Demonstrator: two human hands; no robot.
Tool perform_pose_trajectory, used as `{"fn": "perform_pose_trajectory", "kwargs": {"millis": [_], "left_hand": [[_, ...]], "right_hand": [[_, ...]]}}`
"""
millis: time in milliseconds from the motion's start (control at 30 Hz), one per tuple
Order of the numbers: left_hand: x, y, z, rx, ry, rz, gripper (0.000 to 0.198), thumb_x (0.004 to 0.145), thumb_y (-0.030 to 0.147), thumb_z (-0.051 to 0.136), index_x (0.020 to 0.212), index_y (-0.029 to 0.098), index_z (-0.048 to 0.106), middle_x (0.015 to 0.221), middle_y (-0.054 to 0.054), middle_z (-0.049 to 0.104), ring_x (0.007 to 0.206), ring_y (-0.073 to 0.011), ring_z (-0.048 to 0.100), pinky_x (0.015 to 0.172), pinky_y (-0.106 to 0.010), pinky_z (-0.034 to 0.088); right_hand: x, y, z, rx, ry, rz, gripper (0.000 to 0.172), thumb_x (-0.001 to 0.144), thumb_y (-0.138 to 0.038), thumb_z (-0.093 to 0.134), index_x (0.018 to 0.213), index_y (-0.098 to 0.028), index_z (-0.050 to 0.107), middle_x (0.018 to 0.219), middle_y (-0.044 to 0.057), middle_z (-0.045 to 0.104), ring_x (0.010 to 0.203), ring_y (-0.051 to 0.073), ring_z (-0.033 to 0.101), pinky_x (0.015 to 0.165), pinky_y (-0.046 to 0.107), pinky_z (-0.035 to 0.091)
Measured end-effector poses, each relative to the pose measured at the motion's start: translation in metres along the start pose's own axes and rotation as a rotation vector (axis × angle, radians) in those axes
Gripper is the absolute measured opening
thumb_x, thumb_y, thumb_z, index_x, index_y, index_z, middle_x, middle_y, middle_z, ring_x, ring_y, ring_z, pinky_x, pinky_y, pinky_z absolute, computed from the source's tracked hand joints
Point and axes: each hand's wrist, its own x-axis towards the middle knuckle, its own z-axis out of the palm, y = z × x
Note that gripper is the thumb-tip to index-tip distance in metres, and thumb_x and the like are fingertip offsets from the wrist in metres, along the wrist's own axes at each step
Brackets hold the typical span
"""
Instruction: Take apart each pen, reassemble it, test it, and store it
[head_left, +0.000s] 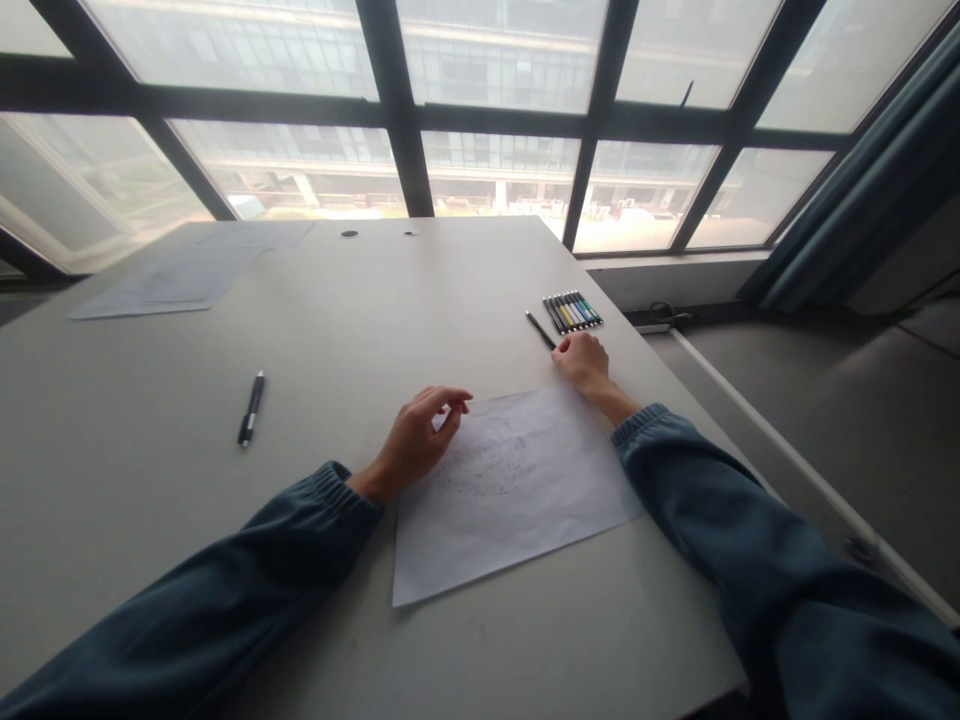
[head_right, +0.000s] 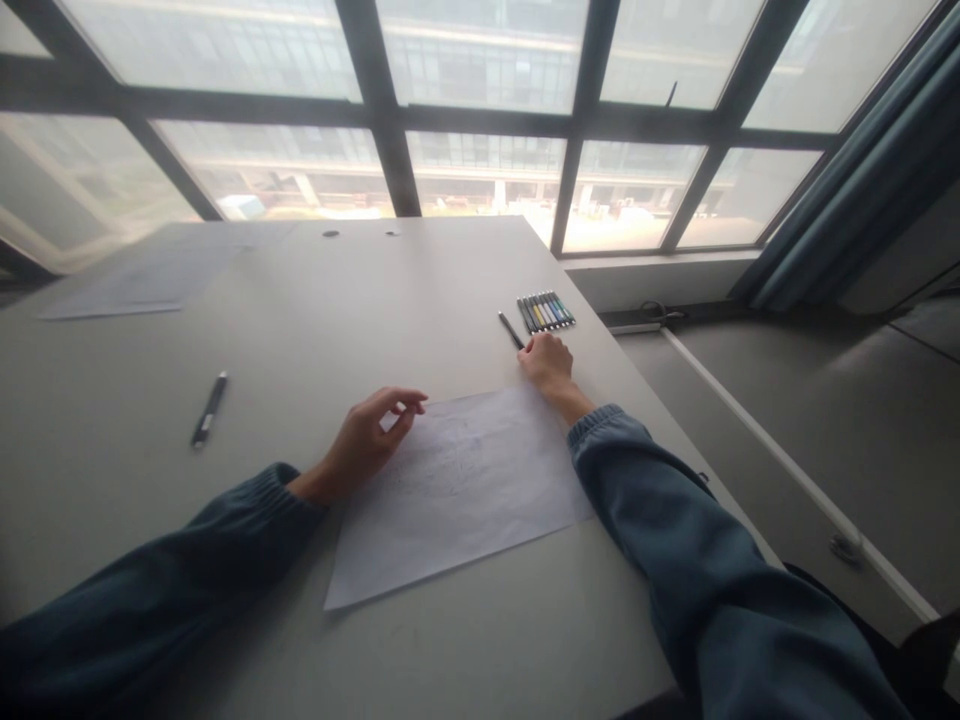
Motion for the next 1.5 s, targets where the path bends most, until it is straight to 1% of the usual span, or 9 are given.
{"fn": "perform_pose_trajectory", "kwargs": {"millis": [367, 500, 600, 767, 1233, 1500], "left_hand": [[0.0, -0.001, 0.0, -0.001, -0.036, 0.005, 0.02, 0.091, 0.014, 0.056, 0.103, 0.022, 0.069, 0.091, -0.002, 0.071, 0.088, -0.0163, 0.065, 0.083, -0.03, 0.053], [-0.001, -0.003, 0.0, -0.011, -0.04, 0.015, 0.021, 0.09, 0.013, 0.056, 0.104, 0.022, 0.069, 0.091, -0.002, 0.072, 0.089, -0.0161, 0.065, 0.085, -0.03, 0.053], [-0.001, -0.003, 0.0, -0.01, -0.05, 0.024, 0.021, 0.09, 0.013, 0.056, 0.103, 0.022, 0.069, 0.091, -0.002, 0.072, 0.089, -0.0162, 0.065, 0.085, -0.031, 0.053], [-0.001, -0.001, -0.001, -0.002, -0.056, 0.027, 0.019, 0.092, 0.015, 0.055, 0.103, 0.022, 0.069, 0.091, -0.003, 0.072, 0.089, -0.0172, 0.065, 0.083, -0.032, 0.054], [0.0, -0.002, 0.0, -0.008, -0.08, 0.048, 0.02, 0.092, 0.014, 0.054, 0.104, 0.022, 0.069, 0.091, -0.003, 0.072, 0.089, -0.0167, 0.065, 0.084, -0.032, 0.053], [-0.001, -0.003, 0.0, -0.006, -0.084, 0.054, 0.021, 0.092, 0.013, 0.054, 0.104, 0.022, 0.068, 0.091, -0.002, 0.072, 0.09, -0.0169, 0.065, 0.085, -0.033, 0.053]], "right_hand": [[0.022, -0.009, 0.011, 0.021, 0.023, 0.047, 0.019, 0.083, -0.029, 0.063, 0.092, -0.019, 0.076, 0.103, 0.013, 0.075, 0.102, 0.028, 0.07, 0.092, 0.038, 0.053], [0.028, -0.008, 0.015, 0.022, 0.033, 0.055, 0.019, 0.083, -0.029, 0.063, 0.092, -0.019, 0.076, 0.102, 0.013, 0.076, 0.101, 0.03, 0.071, 0.092, 0.041, 0.054], [0.031, -0.007, 0.016, 0.023, 0.043, 0.068, 0.02, 0.082, -0.028, 0.063, 0.091, -0.018, 0.077, 0.1, 0.015, 0.076, 0.1, 0.03, 0.071, 0.091, 0.039, 0.054], [0.034, -0.007, 0.015, 0.034, 0.045, 0.079, 0.021, 0.083, -0.029, 0.063, 0.093, -0.016, 0.077, 0.102, 0.016, 0.075, 0.102, 0.029, 0.07, 0.093, 0.039, 0.053], [0.036, -0.006, 0.018, 0.04, 0.046, 0.088, 0.022, 0.083, -0.028, 0.063, 0.096, -0.015, 0.076, 0.104, 0.017, 0.074, 0.103, 0.029, 0.07, 0.094, 0.04, 0.053], [0.036, -0.006, 0.017, 0.034, 0.052, 0.086, 0.021, 0.083, -0.028, 0.062, 0.095, -0.017, 0.076, 0.103, 0.016, 0.075, 0.102, 0.031, 0.071, 0.091, 0.042, 0.054]]}}
